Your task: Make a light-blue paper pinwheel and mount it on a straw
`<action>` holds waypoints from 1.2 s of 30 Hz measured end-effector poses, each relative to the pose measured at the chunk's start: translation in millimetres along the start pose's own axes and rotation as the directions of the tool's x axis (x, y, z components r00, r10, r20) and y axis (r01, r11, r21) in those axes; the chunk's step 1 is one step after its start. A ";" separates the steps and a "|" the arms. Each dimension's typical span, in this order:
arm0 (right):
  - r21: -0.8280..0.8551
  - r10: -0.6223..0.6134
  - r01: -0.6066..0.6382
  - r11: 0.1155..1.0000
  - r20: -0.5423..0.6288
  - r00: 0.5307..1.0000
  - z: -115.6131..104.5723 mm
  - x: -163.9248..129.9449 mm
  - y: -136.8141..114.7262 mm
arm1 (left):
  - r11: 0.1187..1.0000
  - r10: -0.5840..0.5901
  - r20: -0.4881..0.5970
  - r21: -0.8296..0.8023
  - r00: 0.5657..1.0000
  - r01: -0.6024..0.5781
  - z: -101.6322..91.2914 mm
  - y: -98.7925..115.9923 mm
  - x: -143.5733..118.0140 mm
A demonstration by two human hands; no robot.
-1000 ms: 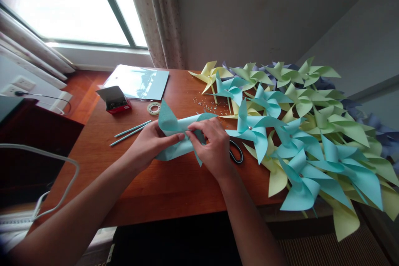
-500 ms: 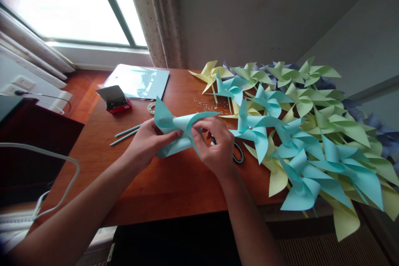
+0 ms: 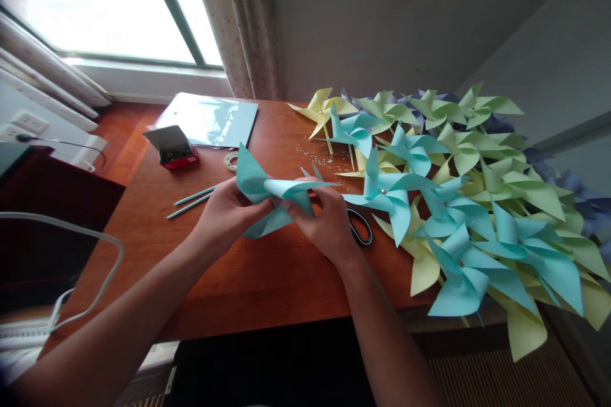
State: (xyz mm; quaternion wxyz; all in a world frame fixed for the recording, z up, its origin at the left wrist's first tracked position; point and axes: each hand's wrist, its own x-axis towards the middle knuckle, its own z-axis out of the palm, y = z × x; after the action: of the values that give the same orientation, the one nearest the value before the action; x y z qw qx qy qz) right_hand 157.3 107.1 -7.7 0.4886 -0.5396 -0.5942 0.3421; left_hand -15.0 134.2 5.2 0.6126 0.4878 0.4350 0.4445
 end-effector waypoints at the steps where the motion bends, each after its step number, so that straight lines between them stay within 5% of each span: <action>1: -0.030 0.010 -0.010 1.000 0.003 1.000 -0.6 0.5 -1.1 | 1.000 0.010 0.008 0.013 1.000 -0.010 0.1 -0.6 0.0; 12: 0.139 0.056 -0.065 0.988 0.068 0.996 -4.2 2.3 -6.1 | 0.990 0.082 0.075 0.105 0.994 -0.090 -1.1 1.7 0.7; 20: 0.091 0.143 -0.144 0.985 0.015 0.990 -3.4 1.6 -4.0 | 0.996 -0.008 0.052 0.087 0.999 0.004 -0.6 2.0 -0.4; 36: 0.067 0.097 -0.095 0.993 -0.025 0.995 -3.2 2.7 -2.0 | 0.995 -0.103 -0.006 0.013 0.995 0.103 1.4 3.8 -0.9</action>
State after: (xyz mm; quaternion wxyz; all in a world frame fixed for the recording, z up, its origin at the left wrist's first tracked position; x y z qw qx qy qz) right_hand 159.8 109.0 -4.3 0.4974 -0.5559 -0.5490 0.3770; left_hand -14.3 133.5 9.2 0.6303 0.4677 0.4640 0.4108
